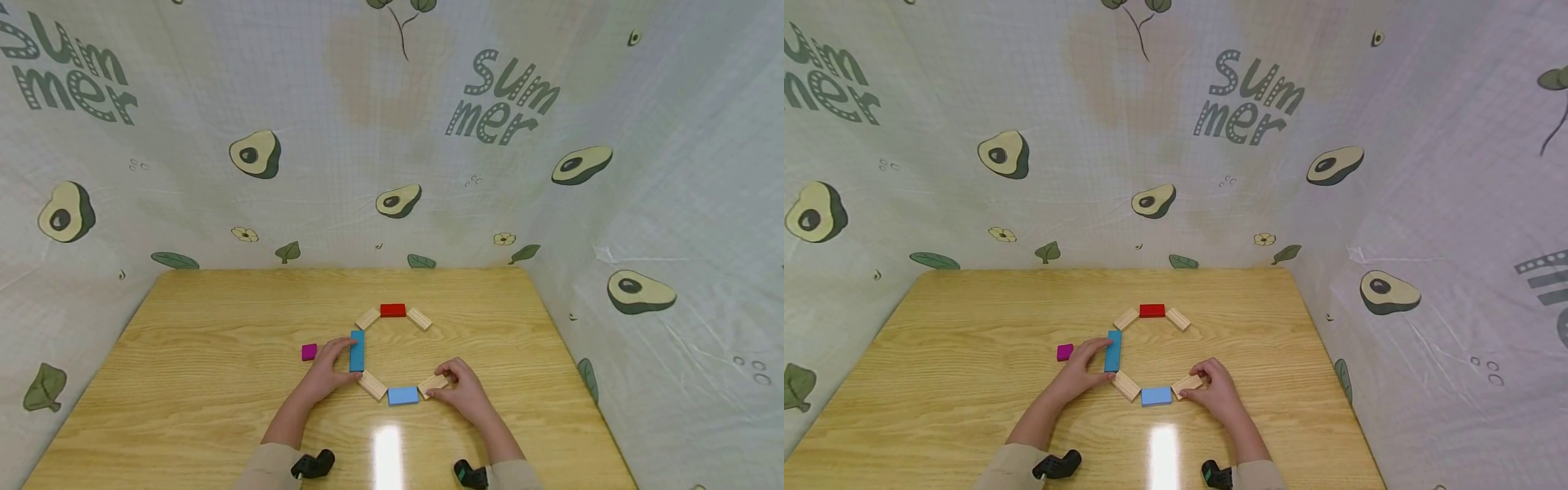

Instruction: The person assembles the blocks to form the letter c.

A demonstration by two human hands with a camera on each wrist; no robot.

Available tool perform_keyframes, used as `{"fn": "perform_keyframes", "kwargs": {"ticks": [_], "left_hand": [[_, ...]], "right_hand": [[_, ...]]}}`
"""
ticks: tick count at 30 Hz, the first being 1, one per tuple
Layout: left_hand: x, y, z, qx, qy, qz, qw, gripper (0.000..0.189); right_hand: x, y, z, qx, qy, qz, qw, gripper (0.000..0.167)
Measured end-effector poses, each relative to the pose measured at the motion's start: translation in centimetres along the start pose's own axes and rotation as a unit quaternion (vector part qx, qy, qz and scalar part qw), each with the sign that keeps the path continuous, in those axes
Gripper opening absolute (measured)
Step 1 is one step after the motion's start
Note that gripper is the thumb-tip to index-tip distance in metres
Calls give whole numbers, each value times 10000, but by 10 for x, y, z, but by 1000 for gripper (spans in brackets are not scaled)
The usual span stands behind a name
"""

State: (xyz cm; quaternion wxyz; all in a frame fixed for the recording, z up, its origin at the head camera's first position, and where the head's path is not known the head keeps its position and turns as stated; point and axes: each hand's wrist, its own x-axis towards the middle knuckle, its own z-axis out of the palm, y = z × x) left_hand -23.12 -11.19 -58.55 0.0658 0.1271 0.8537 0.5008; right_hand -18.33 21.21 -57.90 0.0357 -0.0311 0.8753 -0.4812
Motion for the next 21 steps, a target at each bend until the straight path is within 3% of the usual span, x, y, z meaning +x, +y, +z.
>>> {"fn": "perform_keyframes", "kwargs": {"ticks": [21], "left_hand": [[0, -2, 0, 4, -28, 36, 10000, 71]], "right_hand": [[0, 1, 2, 56, 51, -69, 9999, 35]]}}
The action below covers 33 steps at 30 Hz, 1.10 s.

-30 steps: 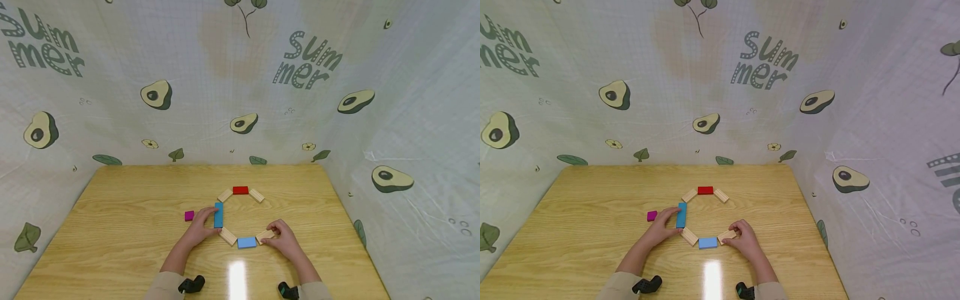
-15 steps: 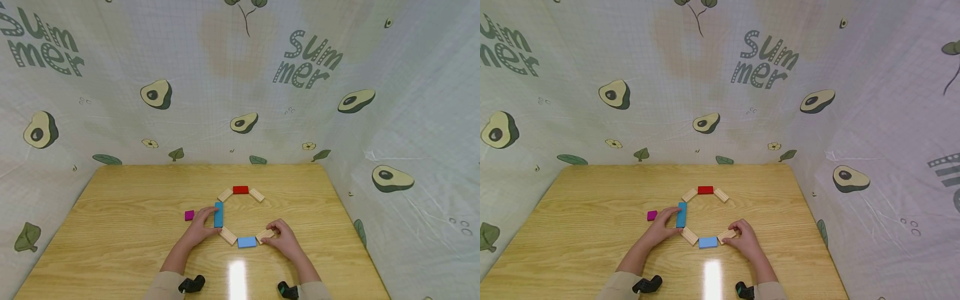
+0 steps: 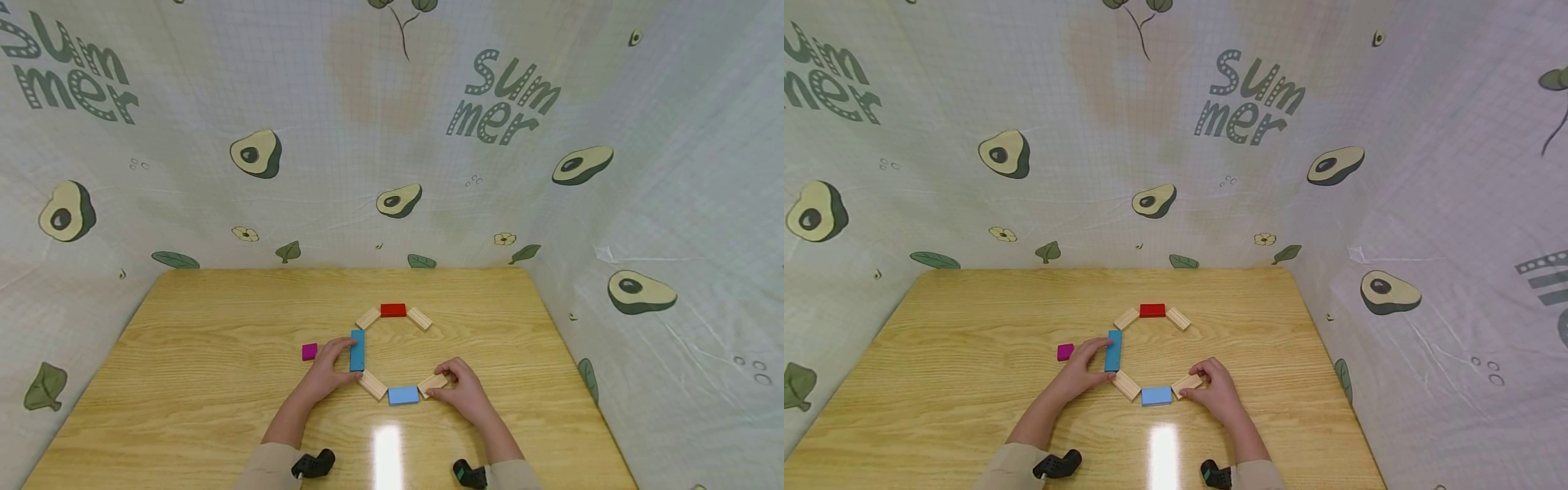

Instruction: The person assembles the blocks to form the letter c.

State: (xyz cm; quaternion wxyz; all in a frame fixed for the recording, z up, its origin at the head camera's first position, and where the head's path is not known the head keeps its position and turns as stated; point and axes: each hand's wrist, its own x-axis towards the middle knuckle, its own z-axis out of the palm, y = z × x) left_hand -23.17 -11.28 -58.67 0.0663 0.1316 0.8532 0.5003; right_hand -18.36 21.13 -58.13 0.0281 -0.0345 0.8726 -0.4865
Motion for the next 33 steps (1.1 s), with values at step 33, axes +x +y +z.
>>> {"fn": "perform_keyframes", "kwargs": {"ticks": [33], "left_hand": [[1, 0, 1, 57, 9, 31, 10000, 70]], "right_hand": [[0, 0, 1, -26, 90, -114, 9999, 34]]}}
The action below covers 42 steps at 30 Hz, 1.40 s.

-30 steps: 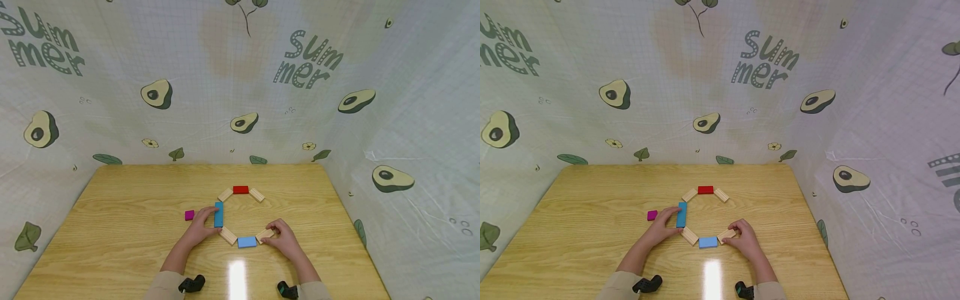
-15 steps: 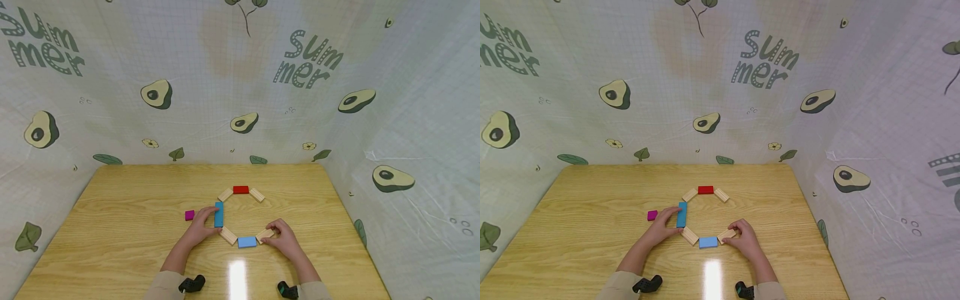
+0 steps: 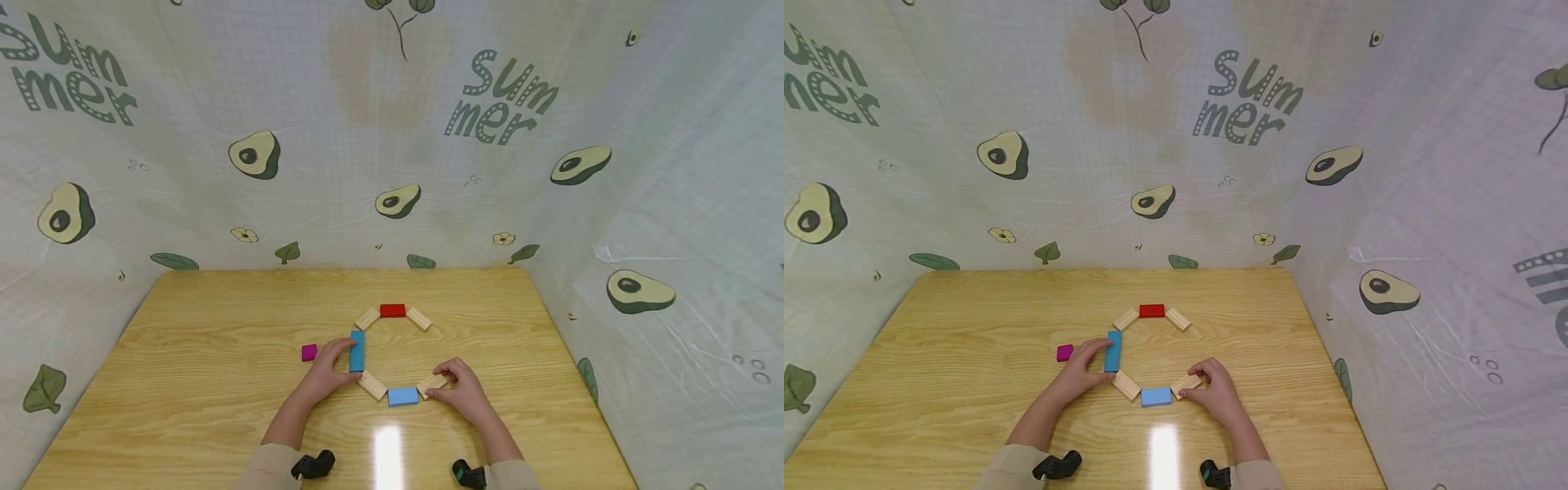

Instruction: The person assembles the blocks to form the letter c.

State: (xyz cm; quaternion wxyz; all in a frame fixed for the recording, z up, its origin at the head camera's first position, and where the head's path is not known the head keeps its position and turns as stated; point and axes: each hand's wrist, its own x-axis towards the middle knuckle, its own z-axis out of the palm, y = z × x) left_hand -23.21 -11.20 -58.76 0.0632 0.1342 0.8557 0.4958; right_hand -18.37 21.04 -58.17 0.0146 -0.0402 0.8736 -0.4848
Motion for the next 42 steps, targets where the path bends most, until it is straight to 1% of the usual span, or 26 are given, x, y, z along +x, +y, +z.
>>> {"fn": "perform_keyframes", "kwargs": {"ticks": [3, 5, 6, 10, 12, 13, 17, 20, 22, 28, 32, 36, 42], "left_hand": [[-2, 1, 0, -10, 95, -12, 10000, 69], [-4, 1, 0, -22, 160, -59, 9999, 68], [-4, 1, 0, -26, 198, -79, 9998, 68], [-8, 2, -1, -60, 291, -105, 9995, 67], [-11, 3, -3, -58, 307, -103, 9995, 66], [-13, 4, -4, -56, 312, -82, 9995, 66], [-21, 9, -10, -172, 349, -114, 9992, 63], [-27, 15, -18, -300, 446, -222, 9983, 61], [-31, 18, -23, -301, 529, -247, 9978, 60], [-40, 26, -43, -382, 593, -358, 9969, 59], [-45, 25, -56, -360, 661, -502, 9959, 58], [-50, 23, -70, -384, 686, -605, 9951, 57], [-58, 19, -89, -181, 786, -500, 9955, 57]], "right_hand": [[0, -2, 0, -8, -43, 5, 10000, 34], [0, -3, -1, 46, -79, 79, 9999, 34], [-1, -9, -2, 103, -85, 96, 9999, 33], [1, -12, -2, 360, -24, 200, 9991, 33], [2, -14, -2, 425, 27, 193, 9989, 33], [4, -11, -1, 430, 41, 209, 9988, 34], [9, -22, 1, 495, 83, 74, 9987, 34], [15, -32, 7, 578, -19, -55, 9983, 35], [18, -38, 12, 635, -144, -108, 9978, 36], [27, -59, 29, 657, -462, -355, 9961, 37], [36, -71, 43, 651, -675, -535, 9942, 33], [43, -86, 57, 611, -850, -611, 9926, 31], [53, -105, 76, 568, -1105, -798, 9890, 30]]}}
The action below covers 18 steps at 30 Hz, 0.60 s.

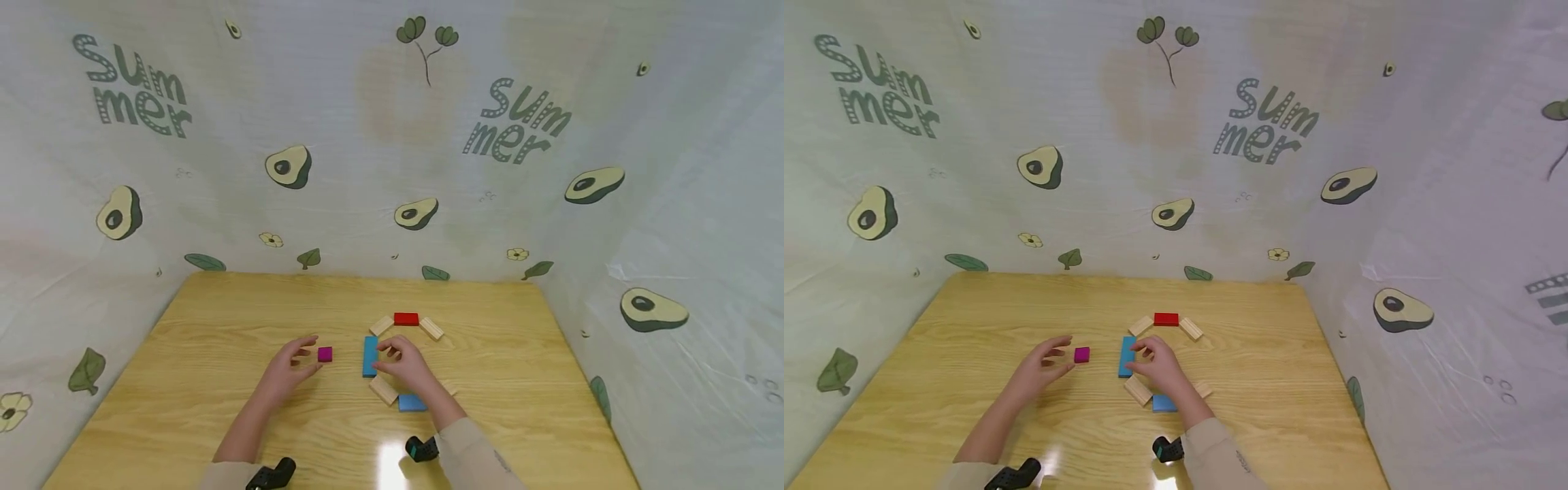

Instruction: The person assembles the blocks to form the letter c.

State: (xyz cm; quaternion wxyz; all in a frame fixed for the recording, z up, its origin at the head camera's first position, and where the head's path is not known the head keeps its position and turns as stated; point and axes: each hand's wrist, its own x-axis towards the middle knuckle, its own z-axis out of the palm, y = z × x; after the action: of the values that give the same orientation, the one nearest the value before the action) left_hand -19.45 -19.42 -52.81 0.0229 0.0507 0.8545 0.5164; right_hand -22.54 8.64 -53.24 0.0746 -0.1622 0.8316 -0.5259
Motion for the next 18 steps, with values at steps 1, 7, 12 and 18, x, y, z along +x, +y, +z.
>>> {"fn": "perform_keyframes", "kwargs": {"ticks": [1, 7, 12, 18], "left_hand": [[0, -2, -3, 26, 39, 30, 10000, 56], [-2, -13, -18, 253, 239, 146, 9993, 56], [-4, -21, -28, 373, 290, 57, 9989, 55], [-7, -25, -36, 410, 364, 14, 9985, 51]], "right_hand": [[3, -2, 3, -7, -72, -53, 10000, 30], [20, -12, 22, -2, -419, -38, 9991, 31], [34, -18, 37, -188, -596, -113, 9980, 31], [48, -24, 52, -428, -748, -215, 9960, 29]]}}
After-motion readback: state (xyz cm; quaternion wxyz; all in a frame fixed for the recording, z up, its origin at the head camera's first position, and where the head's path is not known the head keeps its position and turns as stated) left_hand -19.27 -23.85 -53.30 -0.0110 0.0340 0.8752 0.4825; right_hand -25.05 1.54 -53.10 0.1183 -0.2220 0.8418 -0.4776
